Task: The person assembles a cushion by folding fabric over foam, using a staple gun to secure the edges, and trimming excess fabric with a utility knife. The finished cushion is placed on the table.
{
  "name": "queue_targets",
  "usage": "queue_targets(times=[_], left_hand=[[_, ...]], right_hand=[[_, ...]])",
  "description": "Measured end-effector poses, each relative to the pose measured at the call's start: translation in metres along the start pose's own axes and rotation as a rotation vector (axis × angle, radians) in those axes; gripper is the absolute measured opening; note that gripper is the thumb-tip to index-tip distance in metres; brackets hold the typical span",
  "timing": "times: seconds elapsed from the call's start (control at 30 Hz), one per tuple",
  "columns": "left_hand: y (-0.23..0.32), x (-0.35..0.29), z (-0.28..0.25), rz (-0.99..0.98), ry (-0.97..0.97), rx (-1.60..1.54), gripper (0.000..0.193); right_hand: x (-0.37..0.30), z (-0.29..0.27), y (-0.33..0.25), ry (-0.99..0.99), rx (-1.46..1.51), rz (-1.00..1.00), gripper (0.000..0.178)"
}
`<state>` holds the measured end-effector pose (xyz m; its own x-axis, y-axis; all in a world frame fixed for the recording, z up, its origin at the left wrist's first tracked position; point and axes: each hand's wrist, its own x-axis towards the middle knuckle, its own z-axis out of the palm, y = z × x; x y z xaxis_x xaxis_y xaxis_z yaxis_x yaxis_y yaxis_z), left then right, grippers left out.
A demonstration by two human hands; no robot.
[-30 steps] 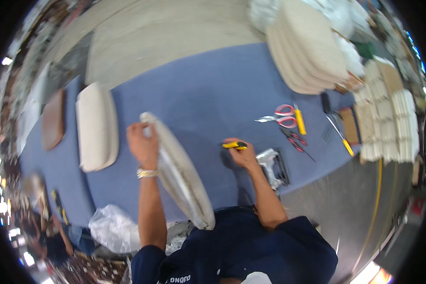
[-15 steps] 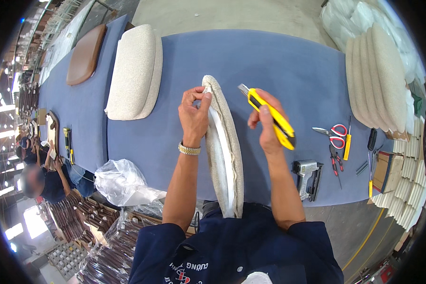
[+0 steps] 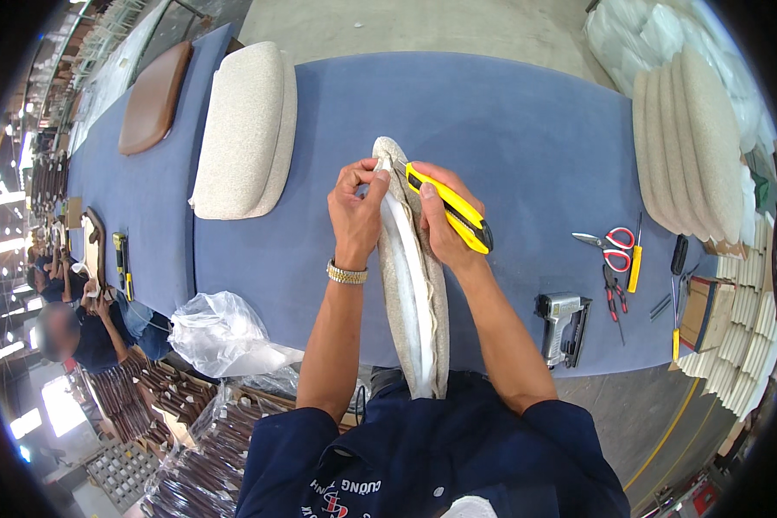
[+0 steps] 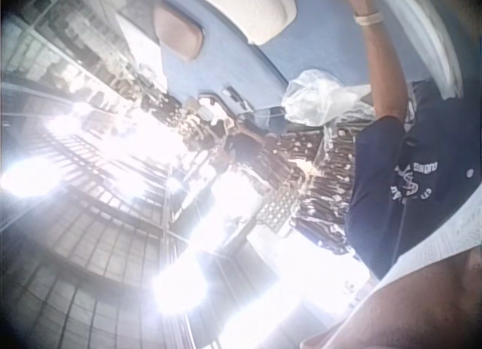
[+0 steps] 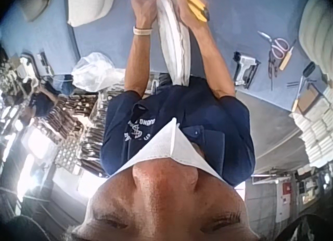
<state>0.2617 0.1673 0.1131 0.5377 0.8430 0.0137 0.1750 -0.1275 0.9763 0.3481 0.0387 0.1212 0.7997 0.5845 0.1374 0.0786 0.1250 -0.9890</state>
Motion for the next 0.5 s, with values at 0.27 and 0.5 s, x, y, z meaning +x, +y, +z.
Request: queue_targets(times=[0.27,0.5], left_hand=[[0.002,0.000,-0.001,0.016,-0.001,0.016,0.018],[-0.005,0.000,-0.002,0.013,0.013,0.024,0.019]], right_hand=[[0.003,0.001,-0.010,-0.015,-0.184,-0.160,0.024],[-0.006,-0.010,-0.010,-0.049,-0.176,-0.128,0.022]])
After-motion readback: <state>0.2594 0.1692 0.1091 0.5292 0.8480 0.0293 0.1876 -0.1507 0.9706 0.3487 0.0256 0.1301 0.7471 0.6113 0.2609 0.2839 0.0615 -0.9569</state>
